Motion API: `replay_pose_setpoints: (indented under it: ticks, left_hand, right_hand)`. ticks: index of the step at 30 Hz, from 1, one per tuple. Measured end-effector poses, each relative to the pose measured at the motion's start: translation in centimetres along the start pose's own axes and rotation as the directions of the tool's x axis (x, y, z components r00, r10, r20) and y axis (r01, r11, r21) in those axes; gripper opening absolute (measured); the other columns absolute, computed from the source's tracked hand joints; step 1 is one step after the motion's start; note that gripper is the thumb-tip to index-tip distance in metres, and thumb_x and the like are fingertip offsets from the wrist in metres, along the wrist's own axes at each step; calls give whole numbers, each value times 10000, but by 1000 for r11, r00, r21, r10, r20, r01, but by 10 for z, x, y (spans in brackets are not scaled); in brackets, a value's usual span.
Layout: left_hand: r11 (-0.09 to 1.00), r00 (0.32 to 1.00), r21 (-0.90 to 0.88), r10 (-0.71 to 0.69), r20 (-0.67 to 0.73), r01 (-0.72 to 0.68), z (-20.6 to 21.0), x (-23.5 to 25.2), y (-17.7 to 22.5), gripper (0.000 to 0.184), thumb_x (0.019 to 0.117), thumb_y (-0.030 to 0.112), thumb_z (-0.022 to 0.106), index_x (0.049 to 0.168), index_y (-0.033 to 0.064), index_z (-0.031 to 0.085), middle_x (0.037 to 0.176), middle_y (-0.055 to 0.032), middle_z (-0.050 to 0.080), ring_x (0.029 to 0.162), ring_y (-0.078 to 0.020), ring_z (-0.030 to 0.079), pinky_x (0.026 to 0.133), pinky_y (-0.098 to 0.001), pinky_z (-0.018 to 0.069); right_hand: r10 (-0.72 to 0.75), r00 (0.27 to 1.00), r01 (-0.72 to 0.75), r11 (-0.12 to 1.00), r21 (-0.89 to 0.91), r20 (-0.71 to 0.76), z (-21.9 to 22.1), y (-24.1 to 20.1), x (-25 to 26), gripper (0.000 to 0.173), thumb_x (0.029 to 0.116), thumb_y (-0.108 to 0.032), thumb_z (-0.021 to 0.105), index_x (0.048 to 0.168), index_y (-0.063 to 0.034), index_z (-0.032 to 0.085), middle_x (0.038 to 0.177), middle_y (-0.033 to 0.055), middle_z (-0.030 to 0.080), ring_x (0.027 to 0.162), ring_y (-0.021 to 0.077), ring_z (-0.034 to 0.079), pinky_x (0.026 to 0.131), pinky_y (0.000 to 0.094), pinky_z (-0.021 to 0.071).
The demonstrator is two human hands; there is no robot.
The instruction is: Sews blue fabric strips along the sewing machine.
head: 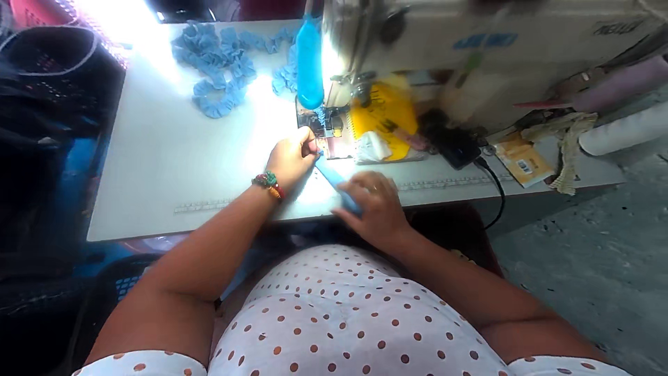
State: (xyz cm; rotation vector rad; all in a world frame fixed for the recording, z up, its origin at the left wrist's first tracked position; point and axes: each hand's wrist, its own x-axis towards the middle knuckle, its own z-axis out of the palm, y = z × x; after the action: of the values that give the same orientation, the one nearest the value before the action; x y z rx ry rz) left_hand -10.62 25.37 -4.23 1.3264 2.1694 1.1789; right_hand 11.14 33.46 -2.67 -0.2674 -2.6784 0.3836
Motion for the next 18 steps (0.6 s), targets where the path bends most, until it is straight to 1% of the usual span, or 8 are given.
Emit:
replay_pose_setpoints:
  ticks: [2,4,7,10,12,13,15,18]
  left_hand:
    - [998,997,26,-62,46,61,0,13,4,162,904,76,737,1017,23,634,908,-105,690,834,-224,671,797,-446,539]
    - [994,993,25,-110,52,109,2,23,3,199,889,95,772,1008,34,624,866,-91,668,806,-216,657,775,-442,537]
    - [984,981,43,-176,85,173,0,35,6,229,872,114,792,1015,44,628,829,-85,644,786,-226,629,755,-466,516]
    - [973,966,48,-230,115,226,-3,43,7,253,873,108,785,1076,61,642,908,-75,688,849,-211,663,800,-460,539]
    - [969,970,69,-241,36,238,-1,42,6,223,905,114,739,1104,67,652,979,-85,694,897,-217,671,835,-446,542]
    - [976,980,90,-198,-15,199,2,36,5,201,937,122,693,1123,56,654,1035,-114,675,942,-244,657,866,-454,528]
    - [980,997,199,3,-81,13,7,19,0,198,989,174,615,1116,48,700,1113,-149,678,1067,-306,638,957,-497,491]
    - [851,966,473,259,-5,-226,13,-7,-5,292,1029,276,522,1132,122,748,1257,-86,701,1279,-314,592,1067,-559,421]
  right_hand:
    - [-50,999,50,998,49,4,0,20,21,361,951,-387,666,1184,-127,757,1140,107,729,1078,319,669,923,559,498]
    - [-129,992,129,991,38,-6,8,42,43,322,1015,-313,565,1224,-155,753,1230,82,716,1180,316,636,987,553,484]
    - [-202,972,208,977,-43,117,19,59,61,336,1043,-297,511,1275,-194,730,1420,20,647,1427,302,490,1173,622,312]
    - [-213,962,226,973,-58,169,26,60,62,365,1050,-297,473,1260,-145,731,1426,11,646,1470,284,444,1193,684,204]
    - [-179,971,189,981,-47,160,28,59,60,373,1047,-305,470,1252,-145,738,1372,14,680,1463,275,453,1203,691,171]
    - [-158,975,166,985,-37,159,29,58,59,374,1045,-312,473,1256,-153,738,1367,11,683,1465,272,451,1204,695,164]
    - [-129,979,134,991,-18,158,30,58,57,370,1037,-318,491,1265,-160,736,1364,11,681,1471,276,438,1202,715,139]
    - [-100,982,103,995,-11,159,30,57,57,381,1031,-339,488,1274,-175,731,1370,-5,677,1485,268,419,1202,727,107]
